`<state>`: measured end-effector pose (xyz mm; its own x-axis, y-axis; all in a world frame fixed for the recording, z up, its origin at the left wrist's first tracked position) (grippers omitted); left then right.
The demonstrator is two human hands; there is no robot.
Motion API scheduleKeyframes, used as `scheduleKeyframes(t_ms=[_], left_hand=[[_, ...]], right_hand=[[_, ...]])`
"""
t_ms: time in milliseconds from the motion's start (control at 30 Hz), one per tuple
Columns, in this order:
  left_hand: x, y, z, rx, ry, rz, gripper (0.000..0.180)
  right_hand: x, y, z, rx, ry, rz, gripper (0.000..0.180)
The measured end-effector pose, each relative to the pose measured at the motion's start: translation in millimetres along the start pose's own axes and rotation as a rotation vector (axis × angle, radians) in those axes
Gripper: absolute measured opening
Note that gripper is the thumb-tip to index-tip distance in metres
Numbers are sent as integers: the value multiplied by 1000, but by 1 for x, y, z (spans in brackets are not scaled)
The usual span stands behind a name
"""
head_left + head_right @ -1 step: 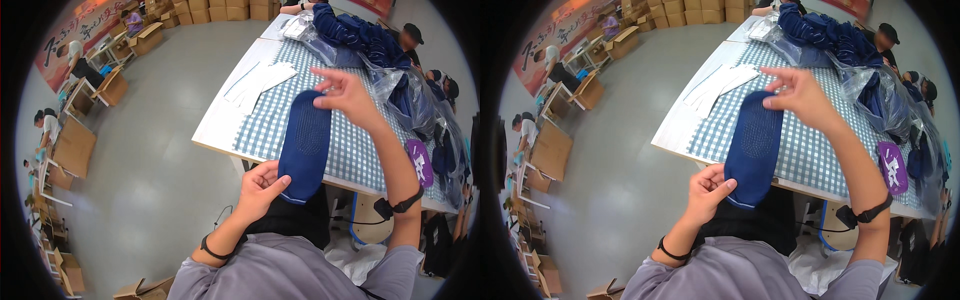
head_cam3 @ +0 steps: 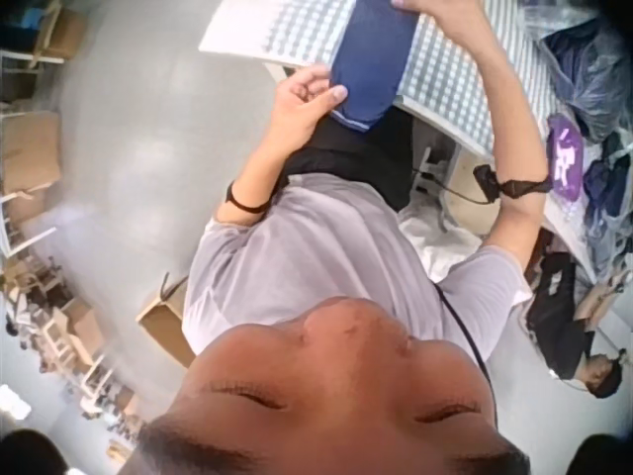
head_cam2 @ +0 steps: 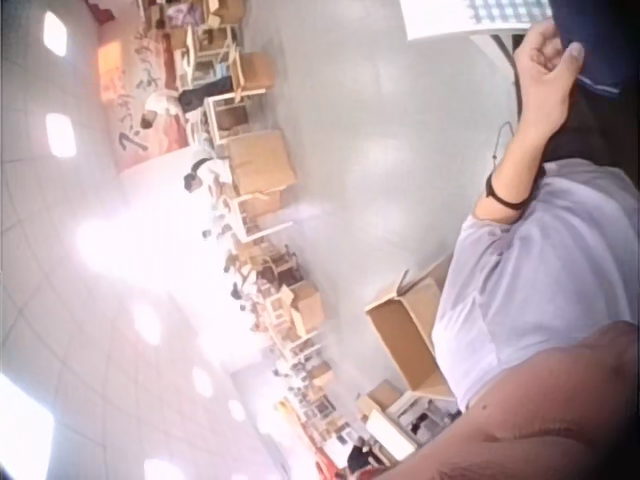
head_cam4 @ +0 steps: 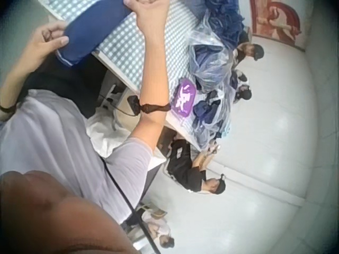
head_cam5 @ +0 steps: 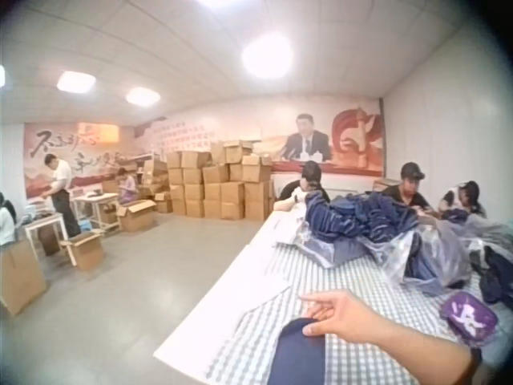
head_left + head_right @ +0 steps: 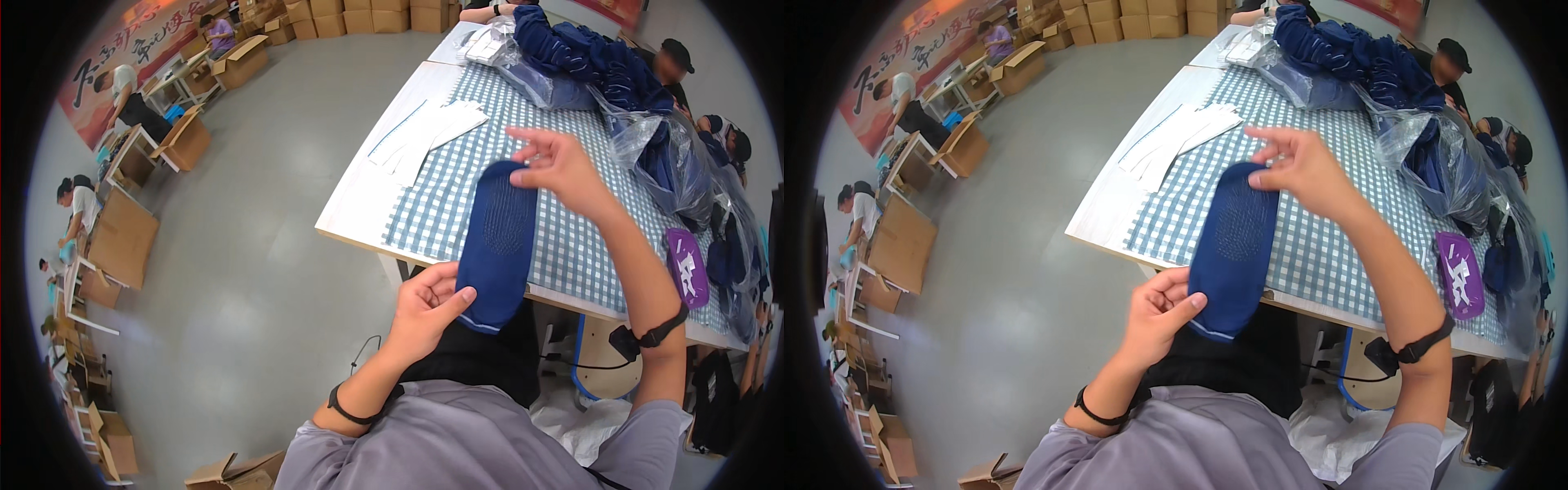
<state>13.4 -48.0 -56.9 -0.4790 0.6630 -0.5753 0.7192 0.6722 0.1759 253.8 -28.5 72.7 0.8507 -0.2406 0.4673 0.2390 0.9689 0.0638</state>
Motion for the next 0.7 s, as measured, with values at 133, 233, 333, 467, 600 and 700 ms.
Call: scheduleKeyframes(t_ms=[133, 233, 333, 467, 600, 700], left_hand=[[11, -10, 25, 241, 88, -34, 37], [16, -11, 28, 162, 105, -51, 34], [17, -12, 29, 120, 38, -64, 27], [23, -12, 31, 137, 275, -78, 23], [19, -10, 3, -124, 684, -165, 25], [24, -8, 15, -102, 424, -207, 27]], right_hand=[[-16, 4, -66, -133, -24, -32, 70], [-12, 12, -64, -111, 35, -71, 68], [-9, 17, -56, -48, 54, -96, 68], [-10, 18, -69, -73, -21, -107, 66], [-14, 12, -57, -32, -266, -149, 61], [-19, 11, -49, -35, -362, -154, 58]])
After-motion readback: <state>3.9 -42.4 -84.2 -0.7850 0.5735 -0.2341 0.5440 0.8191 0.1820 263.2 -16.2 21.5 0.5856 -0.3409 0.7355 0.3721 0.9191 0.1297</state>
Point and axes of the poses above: each hand's wrist, its own y-axis towards the middle knuckle, its own x-axis out of the back of the hand, z = x × y, the point moved 9 cm from there along y, towards the middle knuckle, and after that the axes turned 5 degrees about -x, right-handed, at the moved point
